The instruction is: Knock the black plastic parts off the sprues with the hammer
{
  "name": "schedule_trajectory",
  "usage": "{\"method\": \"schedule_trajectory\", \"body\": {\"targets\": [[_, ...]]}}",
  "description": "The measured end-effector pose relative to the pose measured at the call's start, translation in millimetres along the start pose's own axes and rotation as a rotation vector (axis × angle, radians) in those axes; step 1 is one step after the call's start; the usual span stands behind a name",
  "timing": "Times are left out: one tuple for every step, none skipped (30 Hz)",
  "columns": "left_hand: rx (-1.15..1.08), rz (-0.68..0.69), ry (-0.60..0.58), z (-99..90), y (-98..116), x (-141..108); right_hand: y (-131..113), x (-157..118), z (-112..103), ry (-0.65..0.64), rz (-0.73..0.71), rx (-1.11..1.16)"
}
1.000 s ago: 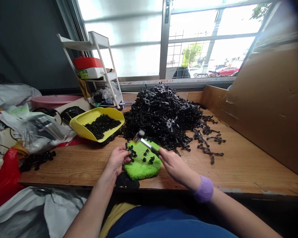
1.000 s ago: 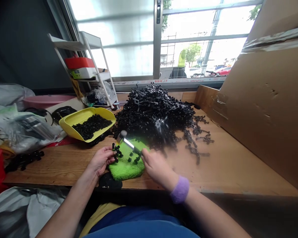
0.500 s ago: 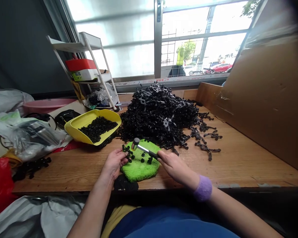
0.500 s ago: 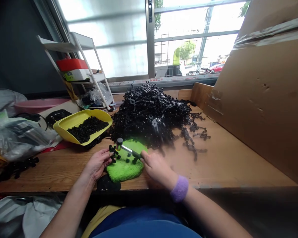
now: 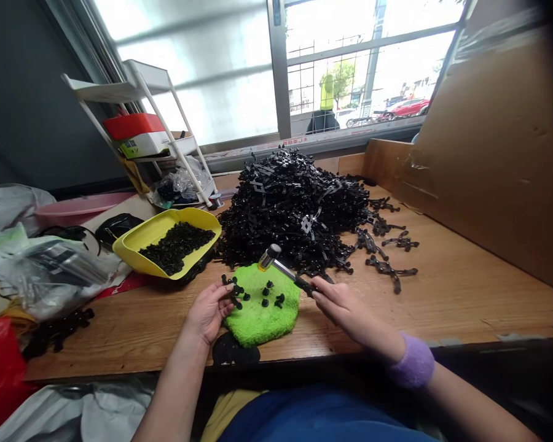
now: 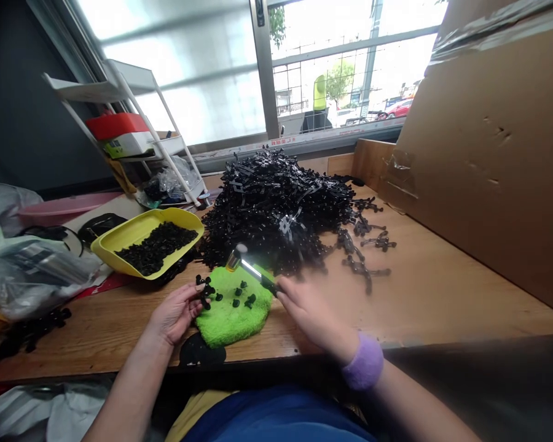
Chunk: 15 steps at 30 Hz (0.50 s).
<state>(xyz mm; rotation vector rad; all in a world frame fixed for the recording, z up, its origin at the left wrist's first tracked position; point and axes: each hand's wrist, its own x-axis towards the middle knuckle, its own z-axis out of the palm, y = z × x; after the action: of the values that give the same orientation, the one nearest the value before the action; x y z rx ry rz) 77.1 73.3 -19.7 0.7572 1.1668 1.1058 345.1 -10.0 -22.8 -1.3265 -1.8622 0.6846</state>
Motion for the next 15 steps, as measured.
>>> {"method": "schedule_trajectory", "body": {"targets": [[0.024,0.003,0.009,1.2,-0.1,1.0,-0.5,0.0,0.6,-0.011,0.005,0.004],[0.048,0.010,0.019,2.5,-0.4,1.9,-1.0,0.0,1.1,-0.019,0.002,0.006],[0.068,0.016,0.027,3.7,-0.7,2.7,-1.6,0.2,1.5,-0.026,-0.008,0.006],[0.083,0.022,0.032,4.9,-1.0,3.3,-2.0,0.5,1.9,-0.034,-0.022,0.001],[0.090,0.027,0.037,5.8,-1.2,3.8,-2.3,0.9,2.2,-0.040,-0.037,-0.008],[0.092,0.029,0.042,6.5,-1.4,4.1,-2.4,1.4,2.4,-0.045,-0.048,-0.017],[0.092,0.031,0.044,7.0,-1.6,4.3,-2.4,1.9,2.6,-0.049,-0.053,-0.026],[0.091,0.033,0.046,7.2,-1.8,4.4,-2.2,2.4,2.8,-0.055,-0.055,-0.035],[0.089,0.034,0.049,7.2,-2.1,4.5,-2.0,2.8,3.0,-0.059,-0.058,-0.041],[0.087,0.036,0.053,7.1,-2.5,4.6,-1.7,3.1,3.3,-0.061,-0.063,-0.044],[0.088,0.036,0.055,7.0,-2.9,4.7,-1.5,3.3,3.7,-0.064,-0.070,-0.044],[0.090,0.038,0.057,7.0,-3.4,4.8,-1.3,3.4,4.3,-0.066,-0.077,-0.047],[0.093,0.041,0.060,7.0,-3.9,4.7,-1.4,3.5,4.9,-0.068,-0.081,-0.054],[0.097,0.046,0.063,7.2,-4.3,4.6,-1.7,3.7,5.7,-0.071,-0.082,-0.065],[0.101,0.050,0.067,7.5,-4.7,4.4,-2.4,4.0,6.5,-0.077,-0.081,-0.079]]}}
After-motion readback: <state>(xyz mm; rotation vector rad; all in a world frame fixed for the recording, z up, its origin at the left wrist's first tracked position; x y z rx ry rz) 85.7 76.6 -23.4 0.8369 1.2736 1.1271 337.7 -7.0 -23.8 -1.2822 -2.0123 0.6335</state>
